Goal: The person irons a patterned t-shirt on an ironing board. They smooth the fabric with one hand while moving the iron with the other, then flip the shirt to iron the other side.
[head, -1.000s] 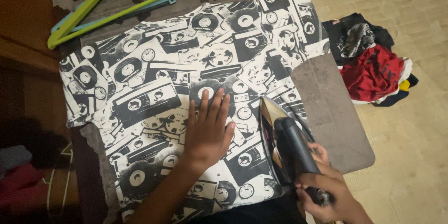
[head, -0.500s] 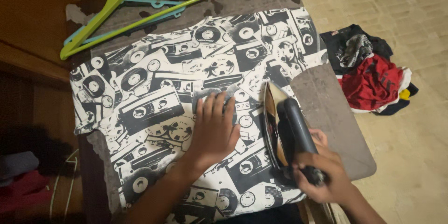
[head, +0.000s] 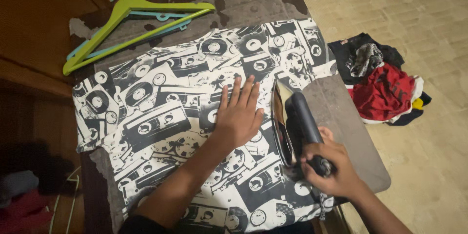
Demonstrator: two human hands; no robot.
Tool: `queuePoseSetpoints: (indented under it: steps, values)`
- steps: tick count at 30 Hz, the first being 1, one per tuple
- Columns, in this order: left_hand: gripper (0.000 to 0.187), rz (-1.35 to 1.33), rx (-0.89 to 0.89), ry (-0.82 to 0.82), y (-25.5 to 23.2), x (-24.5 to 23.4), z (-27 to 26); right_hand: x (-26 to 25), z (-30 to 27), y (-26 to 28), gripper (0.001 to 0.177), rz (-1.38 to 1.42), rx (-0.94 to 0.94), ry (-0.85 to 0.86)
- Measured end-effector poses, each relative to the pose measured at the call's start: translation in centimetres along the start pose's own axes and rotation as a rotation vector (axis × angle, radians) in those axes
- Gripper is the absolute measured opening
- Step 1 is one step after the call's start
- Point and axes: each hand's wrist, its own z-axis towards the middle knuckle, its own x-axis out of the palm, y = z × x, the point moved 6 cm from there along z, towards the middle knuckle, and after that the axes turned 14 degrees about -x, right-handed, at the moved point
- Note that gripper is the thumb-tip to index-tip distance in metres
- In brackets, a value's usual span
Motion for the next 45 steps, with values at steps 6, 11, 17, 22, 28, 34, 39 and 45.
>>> queuePoseSetpoints:
  steps: [6, 11, 17, 22, 28, 34, 39, 45]
  values:
    - [0.067, 0.028, 0.019, -0.084, -0.1, 0.0, -0.4, -1.0, -0.2, -1.5, 0.022, -0.034, 0.016, -0.025]
    - [0.067, 0.010, 0.023, -0.119, -0.3, -0.5, -0.6, -0.8, -0.4, -2.1, 0.026, -0.056, 0.053, -0.024]
    - [0.066, -0.023, 0.026, -0.152, -0.5, -1.0, -0.7, -0.8, -0.9, -0.9, 0.025, -0.026, 0.003, -0.009]
    - [0.063, -0.040, 0.051, -0.238, -0.6, -1.5, -1.2, -0.9, 0.4, -2.8, 0.024, -0.055, 0.028, -0.043]
    - [0.061, -0.053, 0.071, -0.291, -0.7, -2.1, -1.3, -1.6, -1.6, -2.5, 0.026, -0.044, 0.039, -0.021]
    - [0.061, -0.049, 0.081, -0.285, -0.8, -2.0, -1.4, -5.8, -5.6, -3.6, 0.024, -0.116, 0.076, -0.088]
    - [0.061, -0.046, 0.081, -0.291, -0.7, -2.2, -1.3, -9.4, -7.3, -4.0, 0.025, -0.074, 0.139, -0.103]
    - [0.064, -0.034, 0.061, -0.239, -0.5, -1.7, -1.1, -9.8, -8.8, -5.5, 0.027, 0.027, 0.173, -0.127]
